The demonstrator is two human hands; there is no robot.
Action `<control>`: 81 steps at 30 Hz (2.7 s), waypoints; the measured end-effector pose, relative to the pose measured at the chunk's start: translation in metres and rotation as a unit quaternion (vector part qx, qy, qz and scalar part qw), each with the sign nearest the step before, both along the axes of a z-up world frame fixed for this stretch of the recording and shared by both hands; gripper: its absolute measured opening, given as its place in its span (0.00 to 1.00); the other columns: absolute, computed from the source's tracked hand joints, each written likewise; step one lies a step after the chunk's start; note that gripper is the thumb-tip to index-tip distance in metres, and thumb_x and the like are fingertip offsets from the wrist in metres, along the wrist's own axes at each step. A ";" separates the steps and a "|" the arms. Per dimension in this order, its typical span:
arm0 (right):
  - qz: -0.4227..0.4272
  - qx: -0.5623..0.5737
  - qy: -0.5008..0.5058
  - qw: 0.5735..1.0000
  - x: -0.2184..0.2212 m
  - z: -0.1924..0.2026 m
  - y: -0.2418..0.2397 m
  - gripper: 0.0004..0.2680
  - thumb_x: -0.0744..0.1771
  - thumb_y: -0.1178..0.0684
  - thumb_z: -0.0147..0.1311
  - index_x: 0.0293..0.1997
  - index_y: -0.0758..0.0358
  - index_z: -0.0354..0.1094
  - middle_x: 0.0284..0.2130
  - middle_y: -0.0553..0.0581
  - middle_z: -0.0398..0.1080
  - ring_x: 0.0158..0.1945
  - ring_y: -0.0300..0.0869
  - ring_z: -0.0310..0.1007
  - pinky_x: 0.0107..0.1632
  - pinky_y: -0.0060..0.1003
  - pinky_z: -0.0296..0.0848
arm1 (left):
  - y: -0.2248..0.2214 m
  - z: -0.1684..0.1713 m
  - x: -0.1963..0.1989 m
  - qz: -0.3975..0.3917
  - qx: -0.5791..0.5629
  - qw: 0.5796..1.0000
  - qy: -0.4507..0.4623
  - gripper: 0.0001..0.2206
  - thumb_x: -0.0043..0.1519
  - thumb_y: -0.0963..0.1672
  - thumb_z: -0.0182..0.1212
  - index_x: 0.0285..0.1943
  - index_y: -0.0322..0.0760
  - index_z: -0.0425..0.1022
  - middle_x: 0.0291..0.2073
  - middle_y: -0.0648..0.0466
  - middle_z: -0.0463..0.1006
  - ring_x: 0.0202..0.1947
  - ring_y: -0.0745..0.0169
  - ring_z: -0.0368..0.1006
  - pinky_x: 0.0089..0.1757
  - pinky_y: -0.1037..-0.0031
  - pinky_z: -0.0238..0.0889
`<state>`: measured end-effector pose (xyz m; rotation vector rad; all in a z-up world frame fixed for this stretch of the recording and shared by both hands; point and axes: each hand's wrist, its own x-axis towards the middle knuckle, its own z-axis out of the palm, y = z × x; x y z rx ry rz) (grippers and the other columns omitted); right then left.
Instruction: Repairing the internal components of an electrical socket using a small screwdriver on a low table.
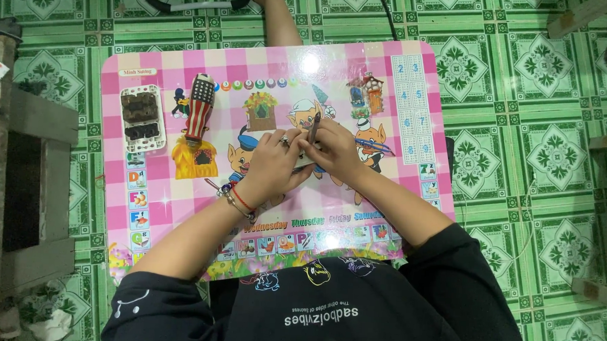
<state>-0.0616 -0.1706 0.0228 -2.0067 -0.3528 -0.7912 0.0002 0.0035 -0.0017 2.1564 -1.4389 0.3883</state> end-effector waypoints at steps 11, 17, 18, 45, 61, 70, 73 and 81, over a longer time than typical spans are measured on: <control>0.000 -0.007 0.005 1.000 -0.001 0.006 -0.001 0.05 0.67 0.57 0.64 0.32 0.64 0.73 0.24 0.57 0.70 0.25 0.47 0.68 0.30 0.38 0.69 | 0.000 -0.002 0.000 0.004 0.004 1.000 -0.004 0.29 0.60 0.58 0.58 0.60 0.35 0.70 0.47 0.48 0.72 0.46 0.49 0.73 0.44 0.61 0.64; 0.037 0.013 0.027 0.999 0.002 0.001 -0.008 0.03 0.68 0.57 0.61 0.36 0.62 0.75 0.23 0.54 0.70 0.24 0.44 0.67 0.30 0.36 0.69 | -0.001 0.002 0.000 0.003 0.000 1.000 0.002 0.27 0.58 0.55 0.63 0.57 0.34 0.69 0.45 0.47 0.72 0.44 0.47 0.73 0.42 0.61 0.64; 0.043 0.017 0.028 0.999 0.001 0.002 -0.008 0.04 0.68 0.57 0.60 0.35 0.63 0.75 0.23 0.55 0.70 0.25 0.46 0.68 0.31 0.36 0.68 | -0.001 0.002 0.000 0.003 -0.002 1.000 0.007 0.27 0.58 0.55 0.63 0.58 0.34 0.69 0.45 0.47 0.73 0.44 0.47 0.73 0.42 0.61 0.64; -0.006 0.049 0.012 0.999 -0.006 -0.005 0.001 0.02 0.67 0.58 0.63 0.39 0.64 0.76 0.27 0.58 0.76 0.31 0.49 0.75 0.39 0.39 0.74 | -0.004 0.006 -0.001 0.004 -0.045 0.999 -0.021 0.22 0.56 0.55 0.63 0.46 0.36 0.71 0.40 0.48 0.74 0.40 0.48 0.73 0.37 0.62 0.63; -0.041 -0.040 -0.055 0.997 -0.002 -0.022 -0.001 0.11 0.63 0.54 0.69 0.49 0.61 0.78 0.28 0.54 0.68 0.34 0.47 0.69 0.46 0.38 0.68 | -0.004 -0.001 0.000 -0.003 -0.051 0.998 -0.022 0.21 0.55 0.54 0.65 0.44 0.37 0.71 0.40 0.48 0.73 0.40 0.47 0.72 0.38 0.61 0.62; -0.068 -0.160 -0.058 0.983 -0.003 -0.016 0.007 0.13 0.68 0.55 0.59 0.59 0.61 0.71 0.23 0.45 0.68 0.30 0.38 0.68 0.58 0.48 0.58 | -0.006 0.003 -0.004 0.007 -0.060 0.998 -0.028 0.21 0.54 0.54 0.65 0.44 0.35 0.73 0.41 0.46 0.74 0.41 0.47 0.72 0.38 0.61 0.63; -0.055 -0.162 -0.059 0.984 -0.003 -0.028 -0.002 0.15 0.69 0.56 0.55 0.63 0.61 0.65 0.25 0.46 0.67 0.32 0.39 0.68 0.58 0.53 0.58 | -0.003 -0.005 -0.001 0.006 -0.047 0.998 -0.028 0.25 0.56 0.56 0.62 0.53 0.36 0.72 0.44 0.48 0.74 0.42 0.48 0.73 0.39 0.62 0.64; -0.051 -0.164 -0.043 0.984 -0.003 -0.026 -0.005 0.14 0.68 0.58 0.51 0.61 0.62 0.63 0.24 0.46 0.64 0.32 0.40 0.67 0.58 0.52 0.57 | -0.003 0.002 -0.002 0.007 -0.037 0.999 -0.022 0.26 0.56 0.56 0.62 0.55 0.36 0.72 0.44 0.47 0.74 0.43 0.48 0.73 0.39 0.61 0.63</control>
